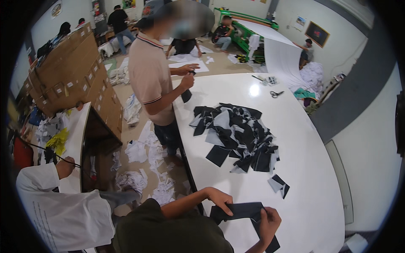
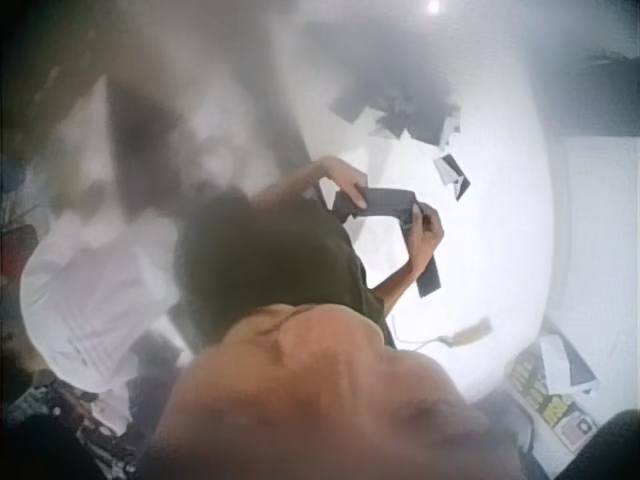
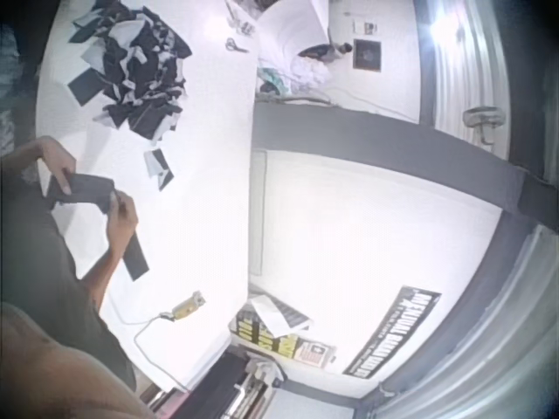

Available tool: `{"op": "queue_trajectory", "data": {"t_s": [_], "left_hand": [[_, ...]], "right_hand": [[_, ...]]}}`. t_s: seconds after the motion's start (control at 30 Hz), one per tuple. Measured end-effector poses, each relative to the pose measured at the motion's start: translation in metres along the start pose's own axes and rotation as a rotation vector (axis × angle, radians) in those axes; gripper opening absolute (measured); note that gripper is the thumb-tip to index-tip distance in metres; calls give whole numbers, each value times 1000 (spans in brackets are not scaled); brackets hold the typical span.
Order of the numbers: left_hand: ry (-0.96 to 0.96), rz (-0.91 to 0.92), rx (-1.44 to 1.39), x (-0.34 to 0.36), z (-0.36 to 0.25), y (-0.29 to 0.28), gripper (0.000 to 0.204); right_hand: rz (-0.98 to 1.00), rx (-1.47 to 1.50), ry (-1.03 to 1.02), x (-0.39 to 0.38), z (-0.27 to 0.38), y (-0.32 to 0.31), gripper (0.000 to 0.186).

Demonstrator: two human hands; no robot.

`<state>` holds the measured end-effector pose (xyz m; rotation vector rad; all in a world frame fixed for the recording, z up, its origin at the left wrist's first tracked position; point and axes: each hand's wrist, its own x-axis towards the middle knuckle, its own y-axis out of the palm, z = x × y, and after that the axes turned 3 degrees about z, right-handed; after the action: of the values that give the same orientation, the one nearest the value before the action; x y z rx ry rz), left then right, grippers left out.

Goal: The person uses a yellow electric cutter to trim a large black fabric sheet on a white table. They cut the material into long strips and smaller rectangular pieces, stacking the finished items on the table.

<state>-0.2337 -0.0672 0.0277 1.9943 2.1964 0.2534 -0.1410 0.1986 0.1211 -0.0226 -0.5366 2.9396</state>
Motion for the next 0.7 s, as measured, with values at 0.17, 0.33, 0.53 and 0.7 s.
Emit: {"op": "queue_trajectory", "data": {"t_s": [0.17, 0.33, 0.53, 0.7], "left_hand": [[-188, -15, -98, -17, 4, 0, 37], [-301, -44, -53, -38, 17, -14, 32], [-180, -56, -130, -56, 80, -26, 33], [-428, -304, -237, -69, 91, -26, 36]], "right_hand": [[-73, -43, 84, -11, -12, 3, 12], [-179, 182, 52, -8, -12, 2, 10], [-292, 248, 90, -14, -24, -23, 11], [-272, 63, 207, -44, -90, -52, 30]]}}
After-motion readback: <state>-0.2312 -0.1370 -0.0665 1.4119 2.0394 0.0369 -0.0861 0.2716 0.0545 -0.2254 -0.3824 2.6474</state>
